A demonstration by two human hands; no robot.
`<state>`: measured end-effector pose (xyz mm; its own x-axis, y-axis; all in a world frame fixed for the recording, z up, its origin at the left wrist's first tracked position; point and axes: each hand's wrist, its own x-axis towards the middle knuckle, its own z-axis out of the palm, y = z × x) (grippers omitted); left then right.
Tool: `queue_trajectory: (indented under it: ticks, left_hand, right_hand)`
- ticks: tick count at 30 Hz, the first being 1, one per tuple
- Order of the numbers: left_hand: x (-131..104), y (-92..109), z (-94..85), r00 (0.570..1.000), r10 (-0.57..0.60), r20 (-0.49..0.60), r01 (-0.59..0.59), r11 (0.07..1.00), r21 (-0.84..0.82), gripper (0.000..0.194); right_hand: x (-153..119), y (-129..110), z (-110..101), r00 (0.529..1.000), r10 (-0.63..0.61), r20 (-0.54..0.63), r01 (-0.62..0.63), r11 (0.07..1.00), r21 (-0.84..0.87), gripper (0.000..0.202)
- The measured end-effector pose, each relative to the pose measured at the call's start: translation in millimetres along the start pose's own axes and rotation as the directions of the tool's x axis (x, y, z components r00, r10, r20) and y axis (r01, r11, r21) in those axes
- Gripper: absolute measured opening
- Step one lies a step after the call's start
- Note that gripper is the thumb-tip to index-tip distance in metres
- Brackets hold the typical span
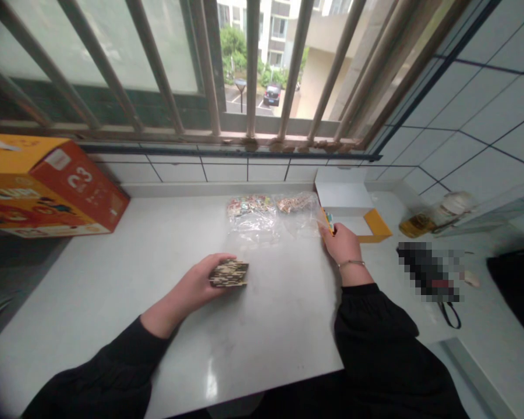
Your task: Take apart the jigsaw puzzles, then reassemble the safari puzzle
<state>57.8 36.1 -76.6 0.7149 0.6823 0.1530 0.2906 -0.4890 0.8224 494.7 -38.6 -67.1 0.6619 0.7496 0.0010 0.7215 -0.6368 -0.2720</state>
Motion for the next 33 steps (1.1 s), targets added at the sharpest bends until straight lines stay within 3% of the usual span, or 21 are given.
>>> queue_trajectory:
  ticks: [4,13,15,17,19,20,22,25,29,33]
  left_hand:
    - [0,-1,0.1,1.000,0.004,0.004,-0.004,1.000,0.001,0.059]
    - [0,-4,0.5,1.000,0.001,0.011,-0.002,1.000,0.008,0.060]
    - [-1,-3,0.6,1.000,-0.009,0.004,0.009,1.000,0.001,0.061]
    - [-2,-1,0.7,1.000,-0.023,0.001,0.023,1.000,-0.019,0.064]
    - [-2,2,0.8,0.999,-0.042,0.008,0.042,0.998,-0.049,0.063]
    - [-2,3,0.8,0.998,-0.054,0.021,0.055,0.996,-0.066,0.062]
    - [-2,4,0.9,0.996,-0.072,0.049,0.076,0.992,-0.097,0.058]
    - [-1,1,2.0,0.999,-0.029,0.037,0.032,0.994,-0.104,0.056]
    - [-2,-7,5.3,0.997,0.070,-0.044,-0.071,0.997,-0.031,0.060]
    - [-5,-12,9.3,0.998,0.045,-0.036,-0.048,0.995,-0.083,0.070]
  right_hand:
    - [-7,2,3,0.996,0.071,-0.049,-0.053,0.952,0.303,0.047]
    - [-34,6,-8,0.947,0.143,-0.287,0.023,0.863,0.505,0.052]
    - [-47,7,-14,0.910,0.171,-0.376,0.040,0.869,0.493,0.053]
    - [-63,3,-18,0.838,0.162,-0.522,0.087,0.903,0.421,0.053]
    - [-80,-12,-20,0.781,0.031,-0.624,0.201,0.933,0.298,0.051]
    - [-89,-23,-19,0.786,-0.092,-0.612,0.300,0.921,0.247,0.049]
    - [-106,-51,-13,0.793,-0.377,-0.478,0.534,0.808,0.248,0.040]
    - [-125,-96,6,0.726,-0.634,-0.265,0.686,0.641,0.345,0.026]
    - [-132,-135,33,0.661,-0.750,-0.002,0.718,0.632,0.292,0.018]
    - [-129,-145,47,0.561,-0.814,0.153,0.755,0.578,0.309,0.030]
